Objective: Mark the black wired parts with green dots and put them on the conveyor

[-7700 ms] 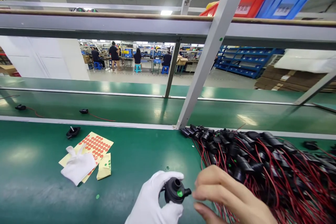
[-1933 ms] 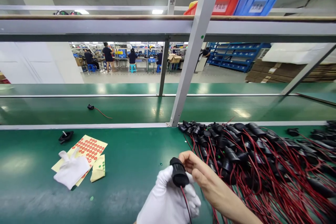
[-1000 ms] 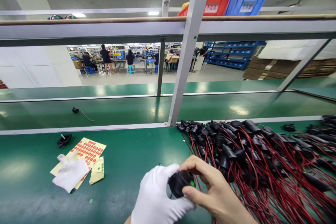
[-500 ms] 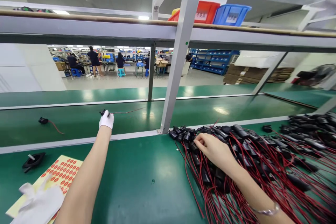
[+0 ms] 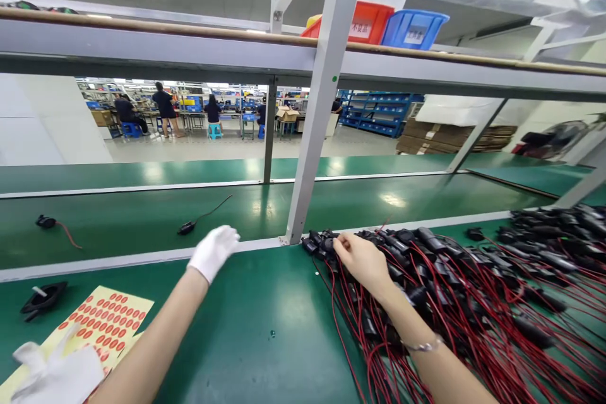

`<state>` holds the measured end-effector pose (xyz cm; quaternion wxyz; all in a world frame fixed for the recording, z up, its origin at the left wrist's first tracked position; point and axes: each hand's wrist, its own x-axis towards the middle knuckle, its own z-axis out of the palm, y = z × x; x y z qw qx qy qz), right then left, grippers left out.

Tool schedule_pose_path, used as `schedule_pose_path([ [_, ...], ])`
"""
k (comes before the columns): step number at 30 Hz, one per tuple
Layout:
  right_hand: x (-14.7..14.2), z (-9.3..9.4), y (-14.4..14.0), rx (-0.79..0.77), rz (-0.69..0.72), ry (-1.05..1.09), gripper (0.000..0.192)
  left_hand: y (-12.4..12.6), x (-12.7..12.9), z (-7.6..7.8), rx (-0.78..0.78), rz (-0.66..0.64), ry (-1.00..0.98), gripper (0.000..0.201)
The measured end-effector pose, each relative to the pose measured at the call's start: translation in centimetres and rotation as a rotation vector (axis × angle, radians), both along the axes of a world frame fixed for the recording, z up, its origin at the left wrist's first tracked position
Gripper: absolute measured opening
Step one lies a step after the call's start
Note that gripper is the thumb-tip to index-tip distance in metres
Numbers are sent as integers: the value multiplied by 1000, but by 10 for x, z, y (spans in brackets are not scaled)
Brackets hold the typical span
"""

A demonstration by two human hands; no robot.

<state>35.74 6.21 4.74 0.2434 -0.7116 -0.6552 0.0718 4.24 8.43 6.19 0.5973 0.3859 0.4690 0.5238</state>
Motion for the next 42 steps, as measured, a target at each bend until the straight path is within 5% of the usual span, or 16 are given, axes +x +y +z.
schedule_pose_path([
  [5,-29,27,-74,65,295,350,42,-99,75,-16,-200,-363,-251,33],
  [9,-57,15,-136,-22,482,839,41,-151,91,-22,-43,-480,-530,50],
  [13,-71,-13,-171,-233,502,1300,44,-175,73,-14,160,-389,-269,45],
  [16,-80,-28,-182,-413,467,1444,49,-183,65,-5,245,-333,30,54],
  [18,-84,-30,-185,-456,485,1371,52,-188,65,1,301,-315,191,47],
  [20,-82,-26,-184,-320,560,1147,50,-191,66,7,304,-321,292,33],
  [24,-59,-7,-177,383,643,539,18,-195,65,11,279,-328,335,27],
  [27,-43,9,-177,651,718,275,49,-194,63,8,274,-347,265,27],
  [33,-46,27,-180,610,918,120,63,-194,65,7,181,-441,256,22],
  [42,-58,38,-180,536,930,135,48,-195,67,7,211,-455,377,18],
])
